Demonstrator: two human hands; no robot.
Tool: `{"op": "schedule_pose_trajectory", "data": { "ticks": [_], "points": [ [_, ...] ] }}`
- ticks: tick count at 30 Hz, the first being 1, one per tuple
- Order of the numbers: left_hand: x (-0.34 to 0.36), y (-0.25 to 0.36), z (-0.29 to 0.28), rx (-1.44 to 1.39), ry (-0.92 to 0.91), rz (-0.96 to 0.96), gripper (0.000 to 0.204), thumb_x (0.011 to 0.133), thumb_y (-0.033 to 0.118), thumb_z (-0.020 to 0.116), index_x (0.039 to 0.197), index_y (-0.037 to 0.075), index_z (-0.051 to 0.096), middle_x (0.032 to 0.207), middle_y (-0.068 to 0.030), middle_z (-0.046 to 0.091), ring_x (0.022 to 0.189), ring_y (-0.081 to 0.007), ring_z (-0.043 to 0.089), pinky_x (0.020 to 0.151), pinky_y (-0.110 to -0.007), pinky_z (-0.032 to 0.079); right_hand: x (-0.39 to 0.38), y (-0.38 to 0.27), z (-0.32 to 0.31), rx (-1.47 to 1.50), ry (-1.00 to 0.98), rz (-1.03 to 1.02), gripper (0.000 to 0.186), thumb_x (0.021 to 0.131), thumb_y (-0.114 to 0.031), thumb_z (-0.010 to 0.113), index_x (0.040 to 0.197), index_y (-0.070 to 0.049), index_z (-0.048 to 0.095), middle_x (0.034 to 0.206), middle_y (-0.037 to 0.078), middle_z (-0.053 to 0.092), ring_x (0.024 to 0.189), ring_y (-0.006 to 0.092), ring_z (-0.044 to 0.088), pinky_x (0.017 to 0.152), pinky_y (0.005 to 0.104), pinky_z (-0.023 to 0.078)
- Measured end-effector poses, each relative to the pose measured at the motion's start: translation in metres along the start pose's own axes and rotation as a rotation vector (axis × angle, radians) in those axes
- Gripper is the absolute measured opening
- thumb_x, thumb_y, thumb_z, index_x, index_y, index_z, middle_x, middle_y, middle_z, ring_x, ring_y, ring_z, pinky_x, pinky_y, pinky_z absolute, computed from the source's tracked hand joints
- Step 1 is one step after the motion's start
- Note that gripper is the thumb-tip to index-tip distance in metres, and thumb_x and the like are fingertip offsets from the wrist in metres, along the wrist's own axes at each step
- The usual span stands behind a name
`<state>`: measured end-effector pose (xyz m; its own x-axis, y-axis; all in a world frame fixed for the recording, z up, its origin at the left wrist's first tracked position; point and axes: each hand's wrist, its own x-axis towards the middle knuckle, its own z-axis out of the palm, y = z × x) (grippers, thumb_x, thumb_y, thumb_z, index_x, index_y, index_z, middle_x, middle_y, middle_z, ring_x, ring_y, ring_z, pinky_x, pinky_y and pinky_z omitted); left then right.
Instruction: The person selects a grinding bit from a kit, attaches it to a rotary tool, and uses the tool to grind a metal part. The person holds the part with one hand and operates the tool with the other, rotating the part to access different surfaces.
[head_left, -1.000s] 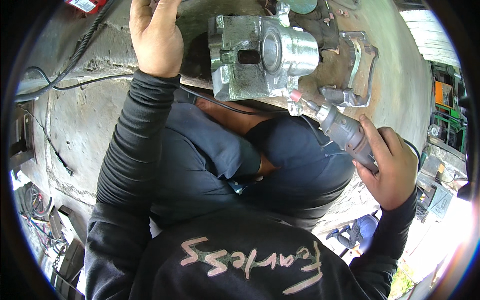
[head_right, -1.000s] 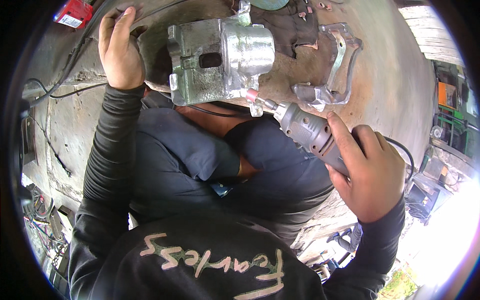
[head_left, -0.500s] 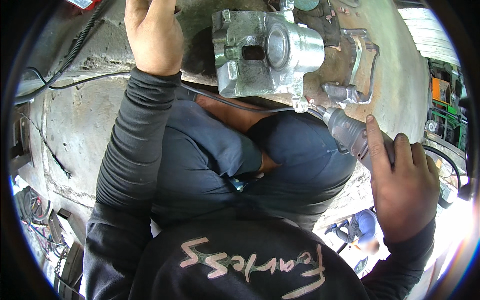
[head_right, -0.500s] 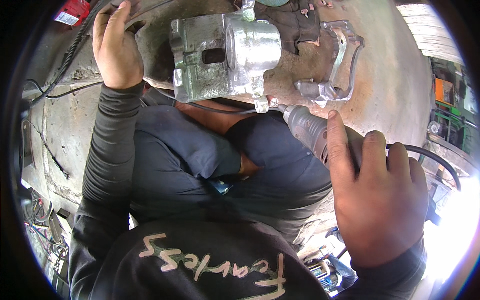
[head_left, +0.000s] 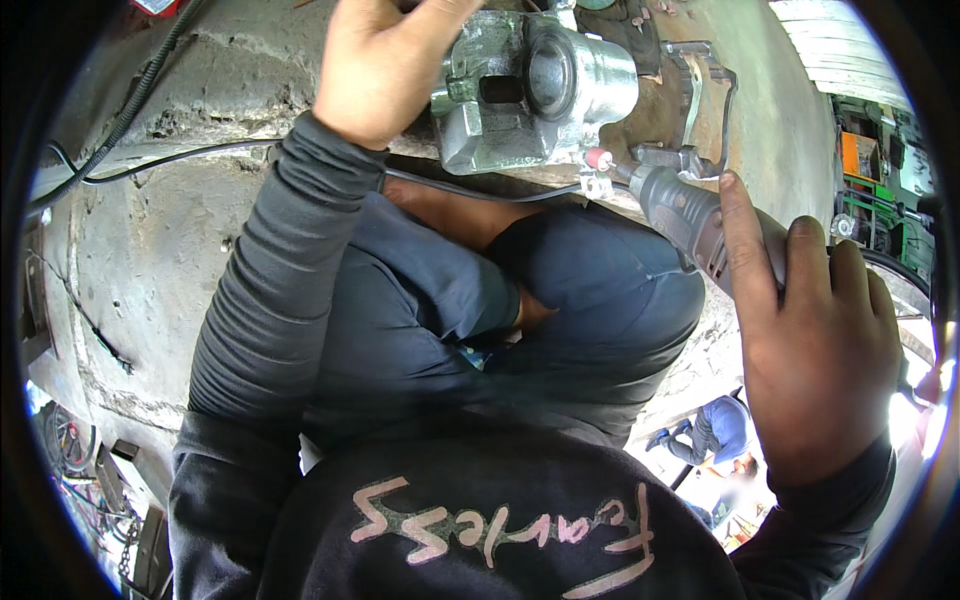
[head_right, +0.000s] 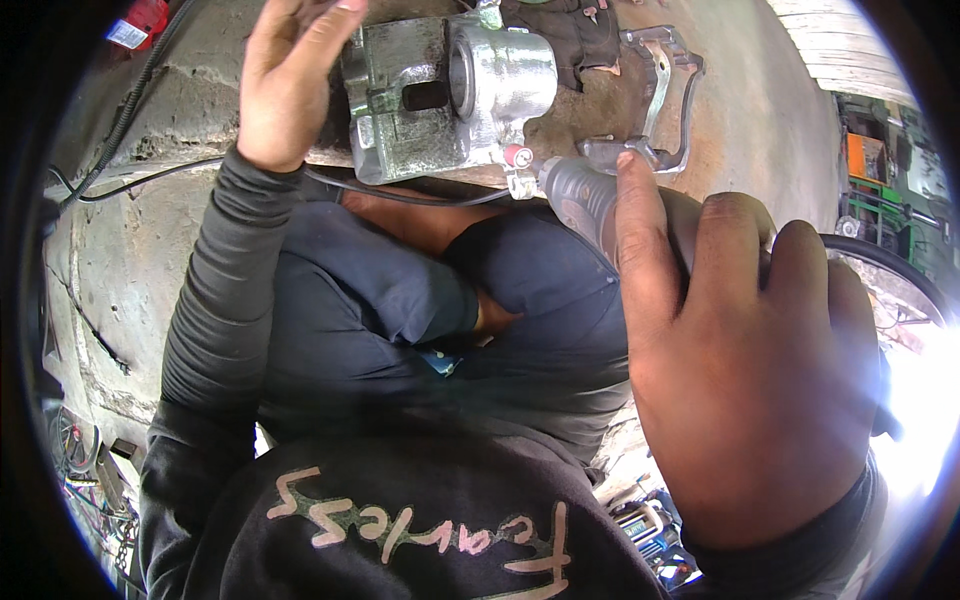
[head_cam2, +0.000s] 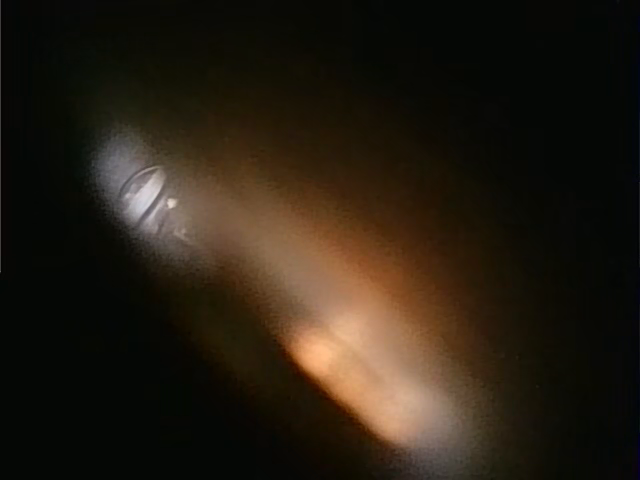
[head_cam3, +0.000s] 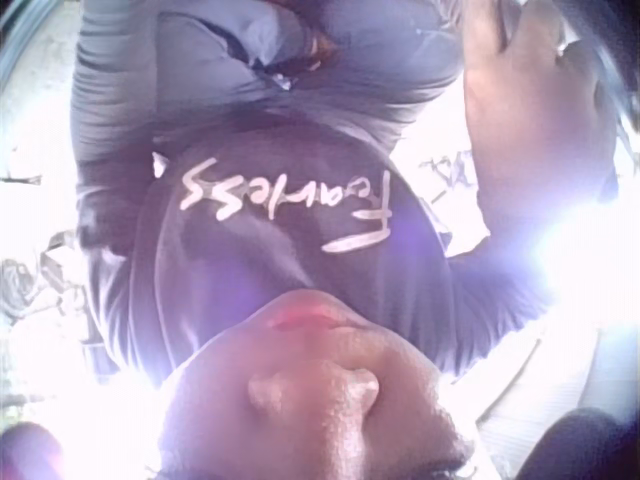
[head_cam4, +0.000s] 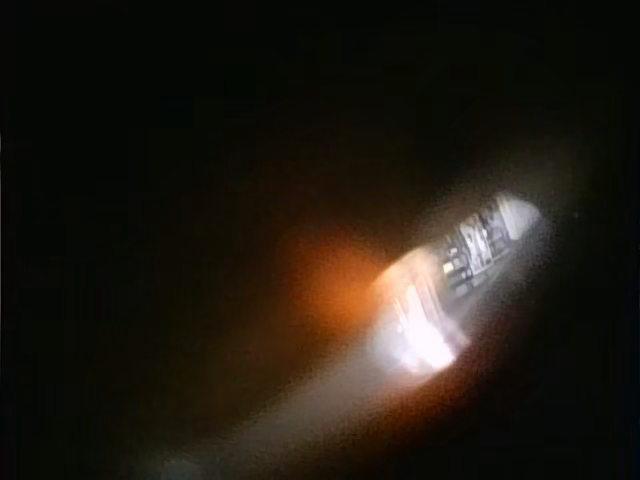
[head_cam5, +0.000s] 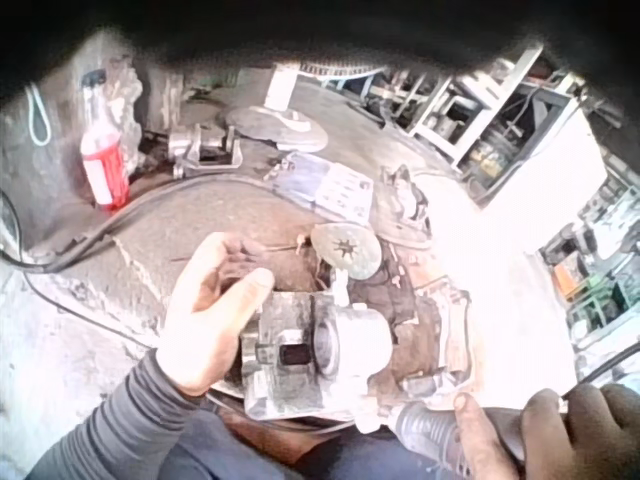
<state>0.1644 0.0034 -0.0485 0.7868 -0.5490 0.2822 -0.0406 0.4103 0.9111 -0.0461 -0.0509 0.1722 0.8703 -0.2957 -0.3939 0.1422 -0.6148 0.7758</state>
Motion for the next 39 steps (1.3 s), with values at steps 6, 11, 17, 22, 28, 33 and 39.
{"op": "schedule_pose_trajectory", "data": {
  "ticks": [6, 11, 17, 22, 28, 33, 39],
  "points": [
    [-0.003, -0.007, 0.009, -0.001, -0.112, -0.019, 0.008, 0.092, 0.002, 0.061, 0.100, 0.003, 0.059, 0.087, 0.0026, 0.054, 0.082, -0.0052, 0.048, 0.074, -0.021, 0.040, 0.002, -0.003, -0.008, -0.111, -0.028, -0.017, 0.057, 0.082, -0.017, 0.066, 0.139, -0.022, 0.057, 0.097, 0.008, 0.061, 0.087, 0.0245, 0.064, 0.075, 0.0353, 0.055],
    [-0.001, -0.012, 0.008, -0.002, -0.111, 0.023, 0.004, 0.093, 0.002, 0.060, 0.097, 0.003, 0.059, 0.083, 0.0028, 0.053, 0.078, -0.0052, 0.048, 0.072, -0.021, 0.040, 0.002, -0.008, -0.013, -0.081, -0.010, -0.004, 0.057, 0.082, -0.016, 0.066, 0.138, -0.022, 0.058, 0.095, 0.008, 0.059, 0.086, 0.0237, 0.063, 0.075, 0.0351, 0.055],
    [-0.002, -0.006, 0.008, 0.038, -0.113, -0.021, 0.004, 0.093, 0.003, 0.060, 0.090, 0.003, 0.058, 0.079, 0.0032, 0.052, 0.073, -0.0048, 0.046, 0.068, -0.022, 0.039, 0.003, -0.007, -0.011, -0.103, 0.005, -0.028, 0.056, 0.082, -0.016, 0.066, 0.137, -0.019, 0.059, 0.093, 0.007, 0.057, 0.084, 0.0225, 0.062, 0.074, 0.0350, 0.055],
    [-0.002, -0.001, 0.009, 0.068, -0.101, -0.010, 0.005, 0.093, 0.003, 0.061, 0.089, 0.004, 0.057, 0.078, 0.0032, 0.050, 0.073, -0.0047, 0.045, 0.067, -0.022, 0.039, 0.001, -0.007, -0.009, -0.081, -0.022, -0.004, 0.056, 0.082, -0.017, 0.067, 0.137, -0.018, 0.058, 0.093, 0.007, 0.057, 0.083, 0.0231, 0.062, 0.073, 0.0348, 0.055],
    [0.000, -0.003, 0.009, 0.104, -0.100, -0.008, 0.006, 0.093, 0.004, 0.061, 0.088, 0.004, 0.057, 0.077, 0.0037, 0.049, 0.072, -0.0043, 0.045, 0.066, -0.022, 0.038, 0.000, -0.007, -0.008, -0.072, 0.000, -0.011, 0.057, 0.082, -0.018, 0.067, 0.138, -0.019, 0.057, 0.093, 0.008, 0.057, 0.083, 0.0238, 0.063, 0.072, 0.0345, 0.055],
    [-0.002, -0.001, 0.010, 0.116, -0.092, -0.029, 0.007, 0.093, 0.005, 0.061, 0.088, 0.004, 0.057, 0.076, 0.0039, 0.049, 0.071, -0.0041, 0.044, 0.064, -0.022, 0.038, -0.001, -0.005, -0.003, -0.059, 0.016, -0.018, 0.057, 0.082, -0.018, 0.067, 0.139, -0.018, 0.057, 0.093, 0.008, 0.058, 0.081, 0.0244, 0.063, 0.070, 0.0351, 0.054],
    [-0.002, -0.007, 0.006, 0.185, -0.083, -0.042, 0.008, 0.093, 0.006, 0.061, 0.088, 0.004, 0.056, 0.075, 0.0044, 0.048, 0.071, -0.0038, 0.042, 0.064, -0.021, 0.037, -0.015, 0.005, 0.022, 0.298, -0.065, 0.077, 0.076, 0.078, -0.016, 0.072, 0.148, -0.014, 0.044, 0.094, 0.013, 0.058, 0.081, 0.0303, 0.063, 0.069, 0.0407, 0.053]
  ]
}}
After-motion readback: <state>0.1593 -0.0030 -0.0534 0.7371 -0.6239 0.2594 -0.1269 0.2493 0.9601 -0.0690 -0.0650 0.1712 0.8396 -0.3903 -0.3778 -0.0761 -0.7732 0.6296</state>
